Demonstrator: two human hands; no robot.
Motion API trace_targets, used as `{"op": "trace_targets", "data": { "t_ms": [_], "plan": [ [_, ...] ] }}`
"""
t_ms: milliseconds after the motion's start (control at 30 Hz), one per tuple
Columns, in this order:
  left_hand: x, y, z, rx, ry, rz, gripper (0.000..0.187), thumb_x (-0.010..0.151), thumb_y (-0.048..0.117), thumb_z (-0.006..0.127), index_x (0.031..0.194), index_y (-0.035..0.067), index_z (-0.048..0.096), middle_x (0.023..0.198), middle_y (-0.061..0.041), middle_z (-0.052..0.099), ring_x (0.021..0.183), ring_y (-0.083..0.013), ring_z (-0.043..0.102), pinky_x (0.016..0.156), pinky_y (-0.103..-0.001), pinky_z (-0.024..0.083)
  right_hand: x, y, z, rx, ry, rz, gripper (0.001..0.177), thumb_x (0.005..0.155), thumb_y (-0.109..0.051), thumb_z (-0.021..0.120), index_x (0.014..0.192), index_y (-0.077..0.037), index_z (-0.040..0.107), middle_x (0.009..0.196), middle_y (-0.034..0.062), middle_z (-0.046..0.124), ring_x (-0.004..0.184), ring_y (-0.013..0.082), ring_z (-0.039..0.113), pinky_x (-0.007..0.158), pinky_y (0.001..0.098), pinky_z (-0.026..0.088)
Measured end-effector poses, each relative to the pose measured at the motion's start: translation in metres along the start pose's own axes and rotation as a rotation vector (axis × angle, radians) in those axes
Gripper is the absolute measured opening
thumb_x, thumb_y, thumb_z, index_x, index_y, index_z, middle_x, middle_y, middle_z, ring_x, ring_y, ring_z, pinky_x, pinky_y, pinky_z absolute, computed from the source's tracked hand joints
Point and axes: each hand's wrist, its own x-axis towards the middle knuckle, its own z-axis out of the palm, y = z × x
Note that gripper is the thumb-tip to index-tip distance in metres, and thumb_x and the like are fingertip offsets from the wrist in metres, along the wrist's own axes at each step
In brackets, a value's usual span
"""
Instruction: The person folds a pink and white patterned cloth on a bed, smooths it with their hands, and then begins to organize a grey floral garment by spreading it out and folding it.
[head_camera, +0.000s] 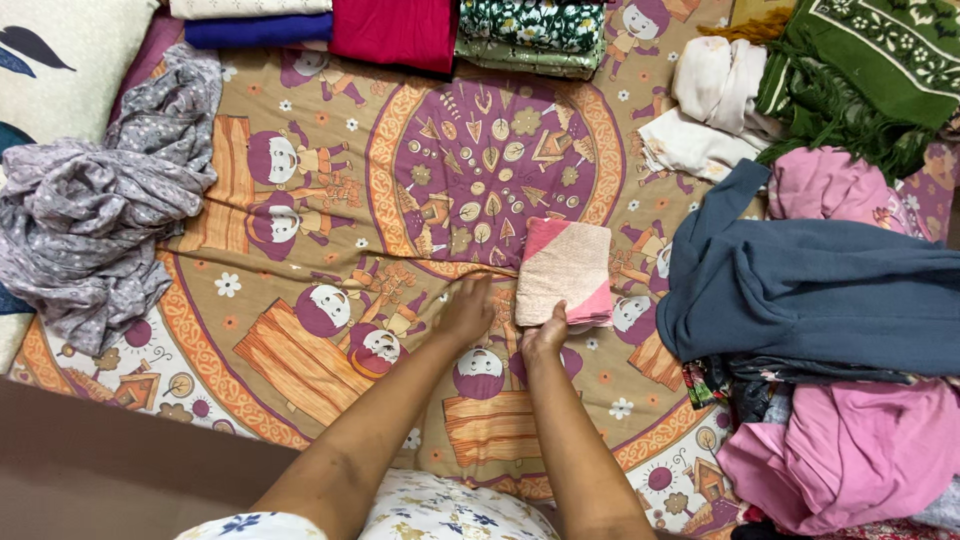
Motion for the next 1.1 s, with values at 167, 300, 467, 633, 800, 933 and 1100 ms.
{"op": "trace_targets", "data": {
  "t_ms": [167, 300, 467, 633, 800, 933, 1100],
  "plan": [
    [0.095, 0.065, -0.006, 0.052, 0.315, 0.314, 0.067, 0.092, 0.009, 0.060, 0.156, 0.018, 0.042, 0.159, -0.008, 0.046, 0.146, -0.0414, 0.039, 0.117, -0.050, 0.036, -0.014, -0.016, -0.007, -0.024, 0.004, 0.111, 0.049, 0.105, -0.032, 0.049, 0.142, 0.001, 0.048, 0.142, 0.0179, 0.059, 0.127, 0.0322, 0.060, 0.109, 0.0481, 0.050],
    [0.148, 0.095, -0.040, -0.065, 0.076, 0.207, 0.062, 0.083, 0.017, 0.068, 0.143, 0.022, 0.052, 0.145, -0.006, 0.055, 0.136, -0.0369, 0.043, 0.110, -0.050, 0.034, -0.024, -0.026, -0.010, -0.132, 0.048, 0.237, 0.051, 0.101, -0.033, 0.054, 0.142, -0.003, 0.046, 0.139, 0.0178, 0.056, 0.123, 0.0331, 0.059, 0.106, 0.0509, 0.050],
    [0.174, 0.076, -0.057, 0.181, -0.206, 0.169, 0.039, 0.088, 0.042, 0.073, 0.122, 0.023, 0.068, 0.123, -0.006, 0.071, 0.117, -0.0295, 0.064, 0.100, -0.046, 0.049, -0.030, -0.038, -0.017, -0.257, -0.041, 0.290, 0.052, 0.100, -0.035, 0.058, 0.138, -0.001, 0.051, 0.131, 0.0172, 0.063, 0.117, 0.0318, 0.064, 0.103, 0.0504, 0.052],
    [0.135, 0.025, -0.073, -0.091, -0.075, 0.197, 0.030, 0.089, 0.038, 0.074, 0.105, 0.012, 0.072, 0.098, -0.013, 0.075, 0.087, -0.0300, 0.072, 0.077, -0.045, 0.055, -0.039, -0.044, -0.011, -0.424, -0.057, 0.284, 0.049, 0.097, -0.031, 0.066, 0.133, 0.002, 0.057, 0.121, 0.0139, 0.070, 0.108, 0.0286, 0.069, 0.097, 0.0481, 0.055],
    [0.021, -0.017, -0.070, -0.179, 0.248, -0.025, 0.034, 0.091, 0.040, 0.071, 0.100, 0.008, 0.068, 0.081, -0.016, 0.070, 0.074, -0.0341, 0.069, 0.068, -0.047, 0.050, -0.043, -0.044, -0.017, -0.856, -0.251, -0.037, 0.039, 0.092, -0.026, 0.072, 0.119, 0.002, 0.068, 0.109, 0.0081, 0.076, 0.091, 0.0161, 0.071, 0.083, 0.0316, 0.055],
    [-0.042, -0.048, -0.049, -0.199, 0.349, -0.122, 0.033, 0.091, 0.039, 0.074, 0.092, 0.006, 0.069, 0.076, -0.015, 0.070, 0.067, -0.0282, 0.067, 0.062, -0.043, 0.051, -0.028, -0.038, -0.034, -0.898, -0.288, 0.014, 0.033, 0.092, -0.025, 0.073, 0.109, 0.004, 0.072, 0.098, 0.0073, 0.076, 0.082, 0.0144, 0.066, 0.077, 0.0309, 0.053],
    [-0.059, -0.063, -0.025, -0.494, 0.194, -0.406, 0.031, 0.093, 0.038, 0.071, 0.090, 0.007, 0.067, 0.065, -0.011, 0.069, 0.046, -0.0164, 0.064, 0.051, -0.036, 0.051, -0.012, -0.036, -0.039, -1.150, -0.232, -0.070, 0.043, 0.103, -0.039, 0.062, 0.100, 0.002, 0.075, 0.085, 0.0055, 0.074, 0.072, 0.0120, 0.060, 0.071, 0.0283, 0.049]
  ]
}}
